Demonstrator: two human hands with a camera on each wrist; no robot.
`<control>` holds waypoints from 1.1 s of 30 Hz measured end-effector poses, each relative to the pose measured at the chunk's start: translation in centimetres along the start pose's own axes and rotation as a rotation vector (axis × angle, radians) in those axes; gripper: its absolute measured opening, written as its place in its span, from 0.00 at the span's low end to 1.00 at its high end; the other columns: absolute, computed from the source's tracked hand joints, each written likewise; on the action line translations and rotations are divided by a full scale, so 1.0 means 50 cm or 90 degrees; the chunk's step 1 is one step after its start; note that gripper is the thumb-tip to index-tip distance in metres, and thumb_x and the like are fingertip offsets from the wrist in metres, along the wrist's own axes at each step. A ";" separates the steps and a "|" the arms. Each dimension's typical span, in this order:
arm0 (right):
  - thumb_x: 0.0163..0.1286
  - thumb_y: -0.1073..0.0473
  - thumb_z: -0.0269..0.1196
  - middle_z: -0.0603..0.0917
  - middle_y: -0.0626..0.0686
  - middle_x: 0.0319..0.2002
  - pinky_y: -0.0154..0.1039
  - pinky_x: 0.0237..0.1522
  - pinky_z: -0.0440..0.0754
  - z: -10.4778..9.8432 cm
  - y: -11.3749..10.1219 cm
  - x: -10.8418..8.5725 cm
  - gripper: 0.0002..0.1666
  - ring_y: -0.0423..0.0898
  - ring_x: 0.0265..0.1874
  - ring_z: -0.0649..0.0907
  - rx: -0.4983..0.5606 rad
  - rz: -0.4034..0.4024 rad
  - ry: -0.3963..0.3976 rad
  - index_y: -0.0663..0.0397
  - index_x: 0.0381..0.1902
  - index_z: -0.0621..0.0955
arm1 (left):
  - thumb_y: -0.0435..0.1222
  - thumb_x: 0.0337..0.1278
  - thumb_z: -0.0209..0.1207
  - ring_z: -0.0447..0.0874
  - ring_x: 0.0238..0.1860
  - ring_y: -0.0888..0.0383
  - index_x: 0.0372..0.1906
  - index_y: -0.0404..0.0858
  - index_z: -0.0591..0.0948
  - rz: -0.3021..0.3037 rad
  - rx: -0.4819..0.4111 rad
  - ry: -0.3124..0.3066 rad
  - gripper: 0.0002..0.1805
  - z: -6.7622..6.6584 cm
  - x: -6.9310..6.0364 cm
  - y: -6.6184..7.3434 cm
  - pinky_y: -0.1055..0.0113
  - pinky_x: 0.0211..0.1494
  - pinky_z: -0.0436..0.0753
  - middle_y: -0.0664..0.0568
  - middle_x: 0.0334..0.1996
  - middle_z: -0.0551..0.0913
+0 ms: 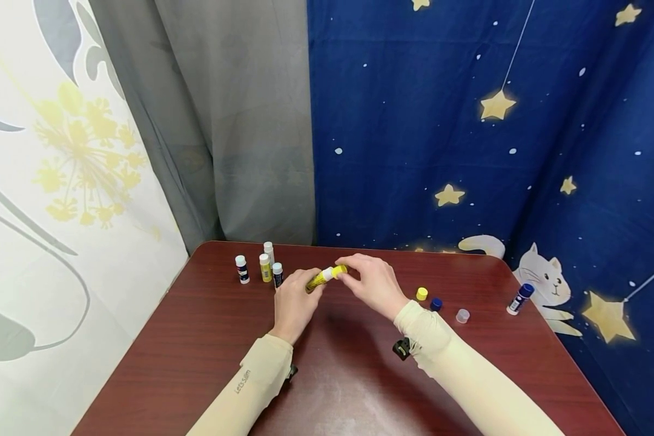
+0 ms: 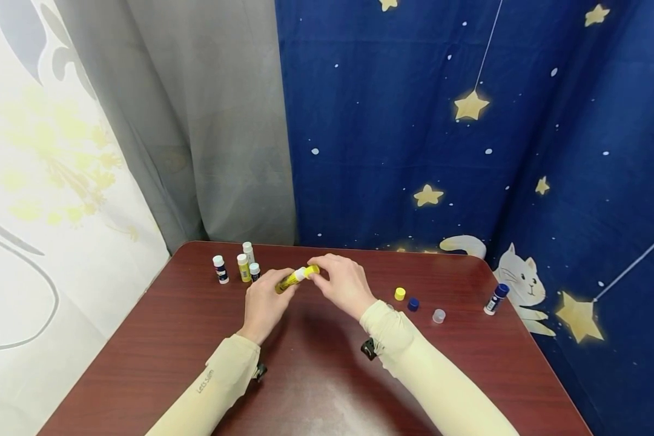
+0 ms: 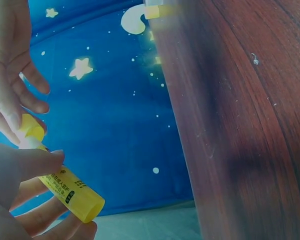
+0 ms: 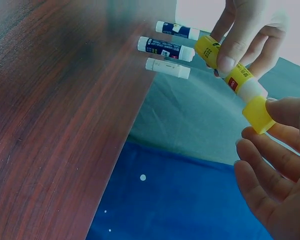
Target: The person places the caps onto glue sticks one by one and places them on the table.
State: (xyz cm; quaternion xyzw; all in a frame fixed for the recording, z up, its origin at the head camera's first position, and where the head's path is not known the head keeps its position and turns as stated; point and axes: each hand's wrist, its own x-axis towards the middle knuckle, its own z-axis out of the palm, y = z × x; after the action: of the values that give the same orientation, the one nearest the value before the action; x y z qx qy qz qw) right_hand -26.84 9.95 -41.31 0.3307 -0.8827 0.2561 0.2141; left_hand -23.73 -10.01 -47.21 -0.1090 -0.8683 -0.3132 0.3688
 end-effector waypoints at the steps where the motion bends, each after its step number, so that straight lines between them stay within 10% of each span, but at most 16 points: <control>1: 0.68 0.49 0.70 0.87 0.41 0.47 0.37 0.35 0.81 0.000 0.000 0.000 0.17 0.36 0.36 0.83 0.001 0.001 -0.002 0.43 0.53 0.87 | 0.36 0.51 0.75 0.84 0.39 0.56 0.46 0.44 0.88 -0.001 0.000 -0.001 0.16 0.000 0.000 0.000 0.54 0.43 0.83 0.54 0.39 0.87; 33: 0.66 0.52 0.71 0.87 0.41 0.45 0.36 0.30 0.79 0.011 -0.008 0.000 0.16 0.35 0.31 0.80 0.023 -0.011 0.021 0.43 0.52 0.87 | 0.38 0.51 0.75 0.84 0.37 0.57 0.47 0.45 0.88 -0.005 0.015 -0.006 0.17 0.003 -0.010 -0.001 0.55 0.39 0.83 0.54 0.37 0.86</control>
State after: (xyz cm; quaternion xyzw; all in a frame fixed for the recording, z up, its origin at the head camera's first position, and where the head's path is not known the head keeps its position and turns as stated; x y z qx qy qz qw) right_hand -26.67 9.35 -41.60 0.3382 -0.8715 0.2752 0.2246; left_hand -23.50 -9.94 -47.68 -0.1025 -0.8740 -0.3041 0.3649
